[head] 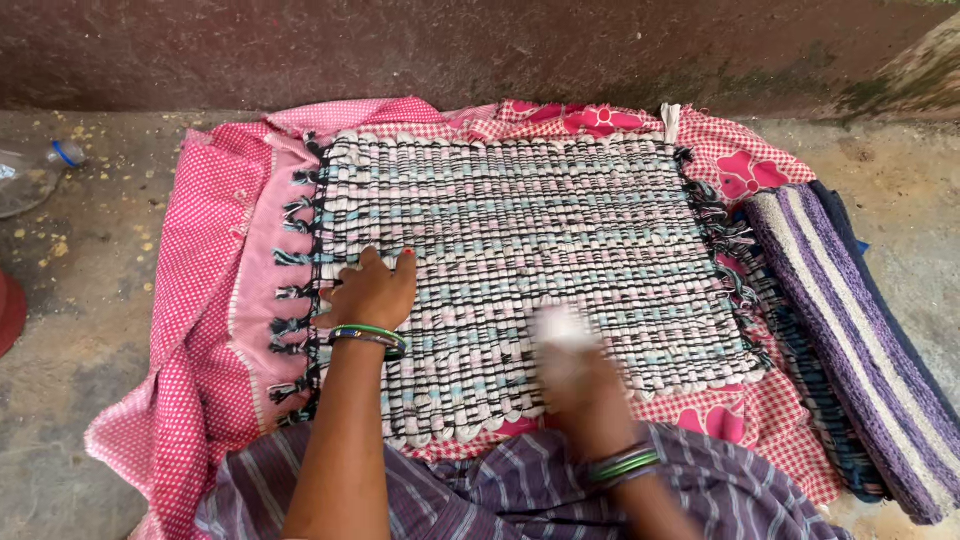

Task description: The person scrubs a small woven mat with a white cleaning block while sitting on a cloth on the ground.

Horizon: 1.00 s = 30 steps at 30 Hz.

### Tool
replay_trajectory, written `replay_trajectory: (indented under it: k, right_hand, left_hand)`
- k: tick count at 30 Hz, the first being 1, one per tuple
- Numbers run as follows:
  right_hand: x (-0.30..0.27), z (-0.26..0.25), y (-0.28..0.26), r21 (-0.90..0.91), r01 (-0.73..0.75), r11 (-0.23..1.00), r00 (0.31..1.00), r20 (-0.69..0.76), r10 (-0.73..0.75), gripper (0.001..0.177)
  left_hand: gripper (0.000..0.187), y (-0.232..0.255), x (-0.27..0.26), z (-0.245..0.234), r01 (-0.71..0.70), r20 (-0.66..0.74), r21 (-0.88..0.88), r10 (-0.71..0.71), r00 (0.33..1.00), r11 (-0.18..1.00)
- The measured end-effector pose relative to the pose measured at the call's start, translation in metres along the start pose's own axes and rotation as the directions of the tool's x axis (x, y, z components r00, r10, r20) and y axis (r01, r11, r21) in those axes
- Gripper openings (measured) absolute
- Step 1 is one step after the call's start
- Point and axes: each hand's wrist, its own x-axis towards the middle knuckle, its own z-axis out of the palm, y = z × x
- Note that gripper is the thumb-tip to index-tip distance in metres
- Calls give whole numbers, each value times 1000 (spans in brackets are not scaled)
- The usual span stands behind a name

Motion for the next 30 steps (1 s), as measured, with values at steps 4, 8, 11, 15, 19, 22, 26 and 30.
replay_trajectory:
  k: [4, 8, 11, 15, 19, 22, 26, 30]
  right_hand:
    - [-12, -45, -114, 540, 462, 703, 887, -283, -366, 55]
    - [-2, -37, -66, 593, 176, 786, 971, -235, -40, 34]
    - [-2, -24, 19, 583, 20, 812, 930, -310, 199, 39]
    - [-17, -26, 108, 260, -539, 802, 793, -165, 586, 43]
    - [-12, -8, 90, 381, -512, 770, 789, -145, 597, 35]
    - [13, 0, -2, -77, 10, 997, 983, -182, -24, 32]
    - [13, -36, -134, 331, 312, 891, 946, -191, -260, 41]
    - [19, -50, -115, 557, 342, 757, 939, -225, -259, 50]
  left_hand:
    - [77, -5, -2, -1, -4, 6, -25, 4, 1000, 1000]
    - [77, -8, 0, -5, -21, -10, -72, 20, 1000, 997]
    - [78, -6, -3, -5, -22, -6, -71, 21, 1000, 997]
    - [76, -1, -5, -4, -5, 17, -39, 5, 1000, 999]
    - [77, 0, -2, -3, -17, 11, -41, 18, 1000, 999]
    - [77, -1, -2, -4, -8, 26, -50, 9, 1000, 999]
    - [77, -1, -4, -7, 5, 17, -56, -4, 1000, 998]
    - [78, -4, -9, -9, -1, 10, -62, 2, 1000, 998]
